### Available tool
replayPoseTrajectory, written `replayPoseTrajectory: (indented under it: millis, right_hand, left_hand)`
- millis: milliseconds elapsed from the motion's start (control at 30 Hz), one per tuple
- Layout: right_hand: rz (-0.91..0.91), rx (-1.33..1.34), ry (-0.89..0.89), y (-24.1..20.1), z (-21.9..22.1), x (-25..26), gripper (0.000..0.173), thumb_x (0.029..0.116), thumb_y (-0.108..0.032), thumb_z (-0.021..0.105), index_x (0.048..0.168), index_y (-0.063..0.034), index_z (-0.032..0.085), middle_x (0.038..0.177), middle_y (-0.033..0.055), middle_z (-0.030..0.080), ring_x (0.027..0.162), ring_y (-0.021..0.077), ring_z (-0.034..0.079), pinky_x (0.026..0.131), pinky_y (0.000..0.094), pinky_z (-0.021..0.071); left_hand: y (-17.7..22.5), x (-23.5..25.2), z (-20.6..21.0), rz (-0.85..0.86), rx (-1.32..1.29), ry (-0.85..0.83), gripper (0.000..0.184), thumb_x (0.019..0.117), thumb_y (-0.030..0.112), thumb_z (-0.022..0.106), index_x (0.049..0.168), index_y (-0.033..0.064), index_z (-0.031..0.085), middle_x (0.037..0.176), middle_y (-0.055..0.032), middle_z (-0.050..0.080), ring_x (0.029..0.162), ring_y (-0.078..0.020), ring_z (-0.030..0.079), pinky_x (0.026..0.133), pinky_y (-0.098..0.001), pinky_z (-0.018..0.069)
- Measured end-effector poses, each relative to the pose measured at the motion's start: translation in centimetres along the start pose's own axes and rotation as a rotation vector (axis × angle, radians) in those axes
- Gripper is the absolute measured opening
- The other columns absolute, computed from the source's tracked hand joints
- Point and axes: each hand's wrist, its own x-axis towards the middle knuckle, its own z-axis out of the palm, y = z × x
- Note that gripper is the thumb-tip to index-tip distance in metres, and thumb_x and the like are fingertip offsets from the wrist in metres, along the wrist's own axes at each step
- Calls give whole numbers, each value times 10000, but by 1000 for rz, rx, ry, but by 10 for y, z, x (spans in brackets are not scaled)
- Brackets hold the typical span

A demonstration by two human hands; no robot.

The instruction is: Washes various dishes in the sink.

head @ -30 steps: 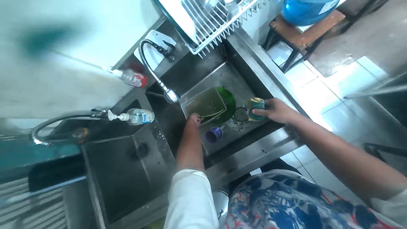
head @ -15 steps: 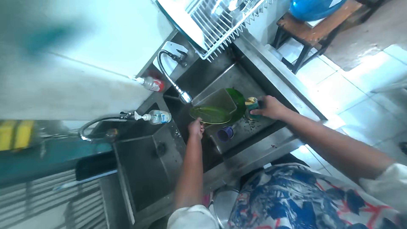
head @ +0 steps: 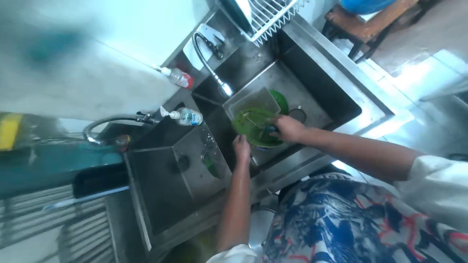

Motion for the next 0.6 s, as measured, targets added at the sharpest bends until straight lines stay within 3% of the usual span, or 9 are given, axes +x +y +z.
replayPoseTrajectory:
  millis: [67,133,333,433,600]
  right_hand:
    - [-66,-91,-54,-12,18,2,379,1038,-196,616,1364,-4,621,1367,233,613,1297,406,579,1102,567,453]
    - [-136,-154,-30,-16,33,8,343,1063,-201,567,1327,4,646,1350,233,623,1294,406,580,1095,559,456]
    - [-77,-177,180,-32,28,70,276,1035,-183,604,1184,29,701,1313,243,634,1243,422,609,1029,578,506]
    - [-36,-173,215,-40,22,100,275,1026,-146,607,1226,21,694,1375,229,606,1294,410,578,1069,566,483]
    - [-258,-143,148,-45,33,76,261,1019,-122,612,1218,18,705,1365,233,615,1301,399,578,1113,537,459]
  left_hand:
    - [-4,-8,0,79,168,-6,319,1103,147,429,1108,-82,651,1004,-208,652,903,-241,636,832,-411,525]
    - [-8,-17,-3,138,284,-33,318,1100,138,431,1108,-75,667,1004,-213,673,943,-262,648,881,-435,518]
    - [-22,-37,-20,377,357,-44,267,1065,86,467,1051,-103,655,801,-153,642,735,-186,633,726,-350,541]
    - [-24,-32,-29,408,341,10,244,1057,84,481,1003,-92,642,764,-136,617,703,-181,612,697,-353,527]
    - [-13,-6,-43,341,306,40,226,1073,108,477,1078,-52,636,843,-162,641,772,-240,642,754,-424,546]
